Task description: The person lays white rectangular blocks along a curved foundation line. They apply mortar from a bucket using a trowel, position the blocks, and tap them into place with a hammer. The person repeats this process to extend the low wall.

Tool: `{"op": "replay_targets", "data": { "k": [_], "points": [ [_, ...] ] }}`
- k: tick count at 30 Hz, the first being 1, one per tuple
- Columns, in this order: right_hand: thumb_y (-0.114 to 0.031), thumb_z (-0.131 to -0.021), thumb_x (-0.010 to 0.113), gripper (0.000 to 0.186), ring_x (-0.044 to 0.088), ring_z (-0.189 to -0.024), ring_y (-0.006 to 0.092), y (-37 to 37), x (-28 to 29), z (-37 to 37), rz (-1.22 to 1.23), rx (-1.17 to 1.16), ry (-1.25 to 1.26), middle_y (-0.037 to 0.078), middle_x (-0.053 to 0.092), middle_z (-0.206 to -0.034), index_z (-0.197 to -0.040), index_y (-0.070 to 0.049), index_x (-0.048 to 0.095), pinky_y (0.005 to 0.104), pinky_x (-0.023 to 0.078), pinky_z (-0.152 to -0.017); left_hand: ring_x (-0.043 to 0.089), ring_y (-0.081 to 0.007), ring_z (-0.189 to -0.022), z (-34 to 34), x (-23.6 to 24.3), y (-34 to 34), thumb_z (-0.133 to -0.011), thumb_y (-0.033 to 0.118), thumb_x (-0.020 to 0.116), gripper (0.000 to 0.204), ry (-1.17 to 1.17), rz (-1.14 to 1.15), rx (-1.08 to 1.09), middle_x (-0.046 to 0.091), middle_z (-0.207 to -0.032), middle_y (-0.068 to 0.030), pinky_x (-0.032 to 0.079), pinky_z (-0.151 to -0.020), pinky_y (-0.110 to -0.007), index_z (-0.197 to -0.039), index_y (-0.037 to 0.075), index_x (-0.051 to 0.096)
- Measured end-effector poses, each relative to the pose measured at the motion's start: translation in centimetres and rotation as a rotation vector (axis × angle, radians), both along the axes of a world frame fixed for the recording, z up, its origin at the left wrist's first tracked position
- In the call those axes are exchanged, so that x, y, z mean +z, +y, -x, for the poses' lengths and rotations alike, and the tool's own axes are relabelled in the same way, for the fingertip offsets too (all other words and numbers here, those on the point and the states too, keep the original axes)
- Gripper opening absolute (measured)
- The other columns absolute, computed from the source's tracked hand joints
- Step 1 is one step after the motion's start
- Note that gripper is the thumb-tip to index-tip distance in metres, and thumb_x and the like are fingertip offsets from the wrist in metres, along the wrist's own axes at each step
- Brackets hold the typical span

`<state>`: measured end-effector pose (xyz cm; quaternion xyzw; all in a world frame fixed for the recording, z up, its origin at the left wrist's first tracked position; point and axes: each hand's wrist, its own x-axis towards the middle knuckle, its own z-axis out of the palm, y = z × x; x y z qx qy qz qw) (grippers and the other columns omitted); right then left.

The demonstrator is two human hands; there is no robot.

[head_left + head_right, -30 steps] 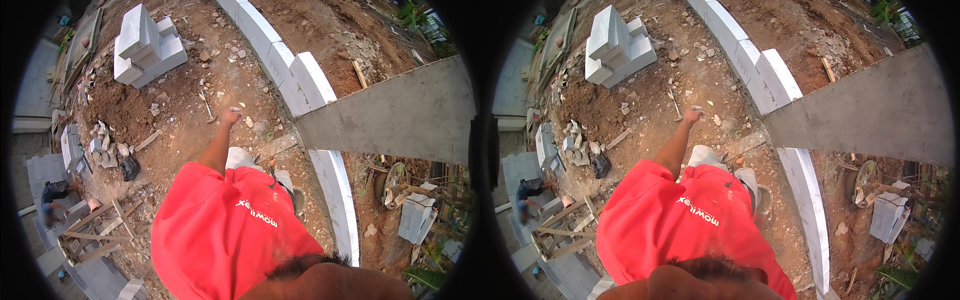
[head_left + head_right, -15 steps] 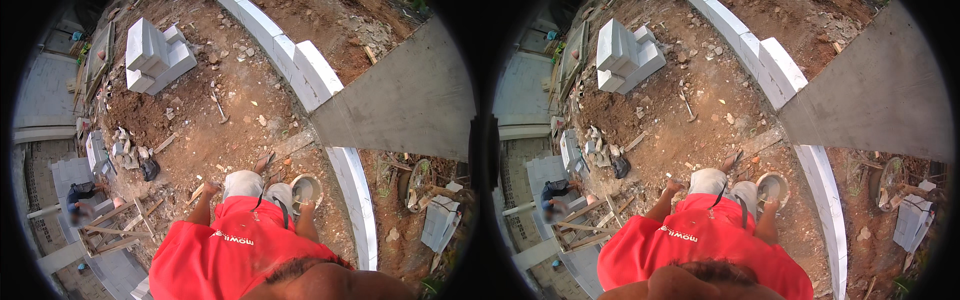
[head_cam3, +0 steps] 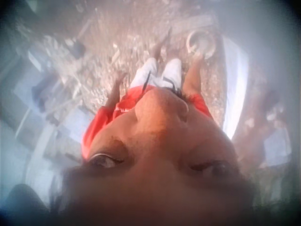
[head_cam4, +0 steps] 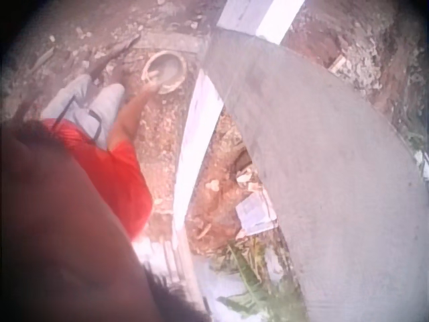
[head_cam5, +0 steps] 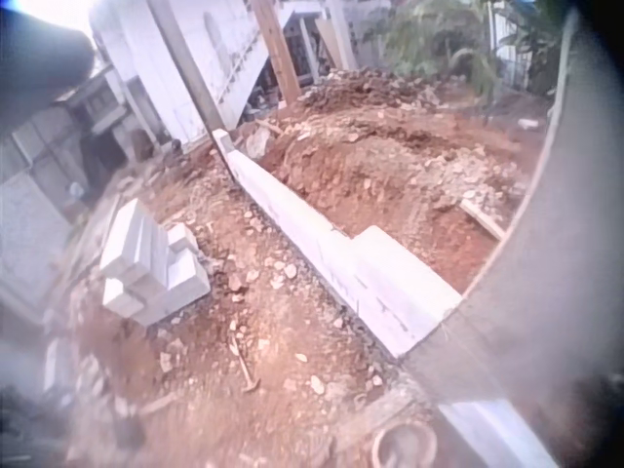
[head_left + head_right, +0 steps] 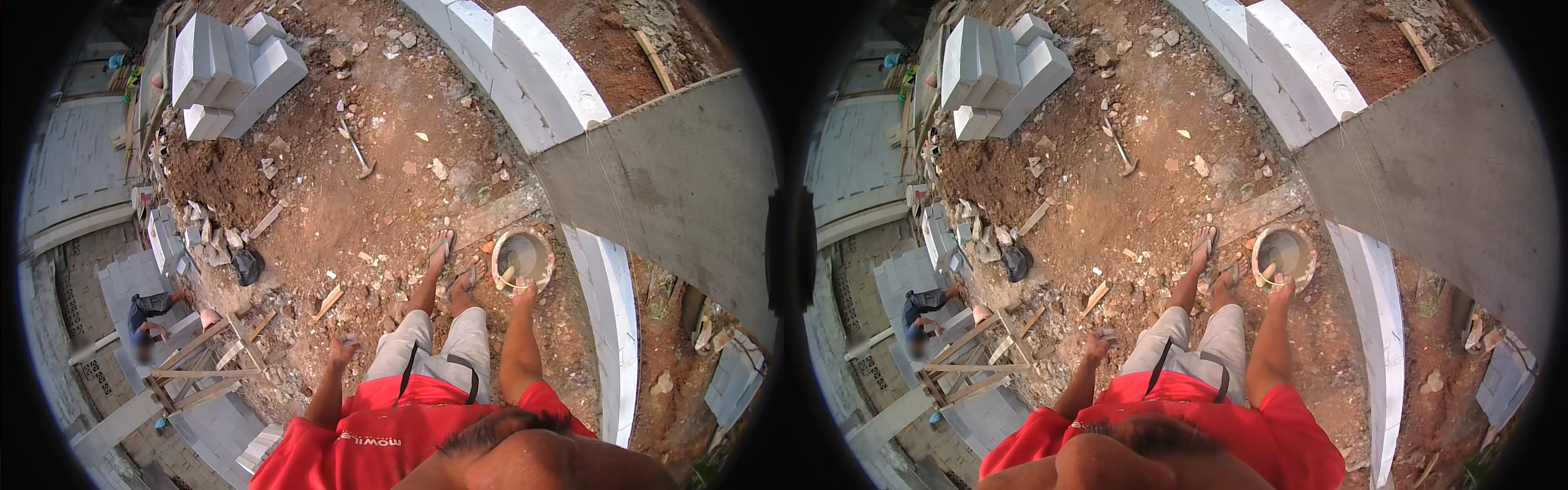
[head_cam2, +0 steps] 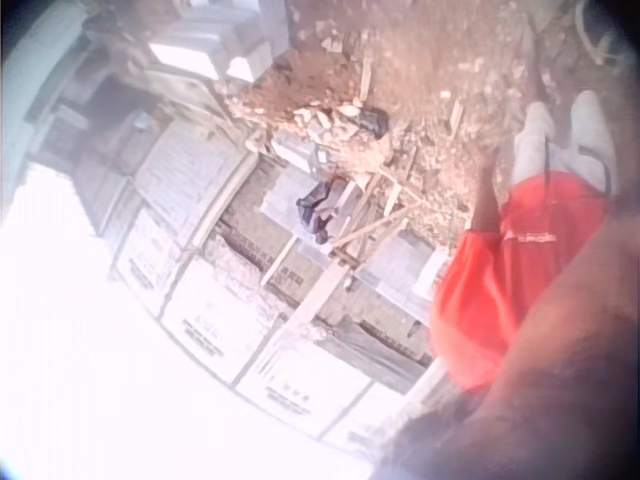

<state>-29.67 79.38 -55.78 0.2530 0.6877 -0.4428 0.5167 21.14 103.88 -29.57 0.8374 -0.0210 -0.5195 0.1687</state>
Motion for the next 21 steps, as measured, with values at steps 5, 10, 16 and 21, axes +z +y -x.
{"op": "replay_targets", "data": {
  "k": [5,10,16,21],
  "points": [
    [-0.048,-0.105,0.051,0.059,0.059,-0.135,0.0261,-2.6,-4.0,-2.2,0.05,0.153,-0.012,0.011,0.061,-0.147,-0.147,-0.008,0.047,0.0441,0.034,-0.116,0.076,-0.0226,-0.079,0.9,-0.8,2.2,-0.088,-0.005,0.075,0.03,0.021,-0.069,0.116,0.076,-0.098,-0.0096,0.064,-0.069,-0.036,-0.116,0.001,0.067],
    [-0.044,-0.103,0.055,0.059,0.059,-0.135,0.0259,-3.5,-6.7,-3.0,0.018,0.25,-0.022,0.013,0.064,-0.144,-0.147,-0.005,0.049,0.044,0.038,-0.114,0.076,-0.0229,-0.077,2.4,-1.5,3.8,-0.093,0.001,0.072,0.024,0.02,-0.041,0.183,0.076,-0.094,-0.0108,0.062,-0.069,-0.033,-0.117,0.001,0.066],
    [-0.031,-0.1,0.066,0.042,0.063,-0.12,0.0322,-3.8,-6.2,-2.7,-0.001,0.433,-0.047,0.011,0.066,-0.138,-0.136,-0.011,0.058,0.0466,0.049,-0.101,0.076,-0.0218,-0.077,5.7,-1.5,5.3,-0.096,0.005,0.071,0.02,0.088,-0.069,0.225,0.077,-0.096,-0.0123,0.061,-0.069,-0.032,-0.114,0.0,0.068],
    [-0.024,-0.096,0.066,0.044,0.066,-0.109,0.0331,-7.5,-2.9,-1.8,0.016,0.599,-0.004,0.012,0.066,-0.124,-0.136,-0.008,0.061,0.0492,0.053,-0.085,0.076,-0.0203,-0.077,4.6,-1.8,1.9,-0.096,0.006,0.071,0.018,0.072,0.102,0.255,0.077,-0.095,-0.0121,0.06,-0.066,-0.03,-0.112,-0.001,0.068]
  ]
}}
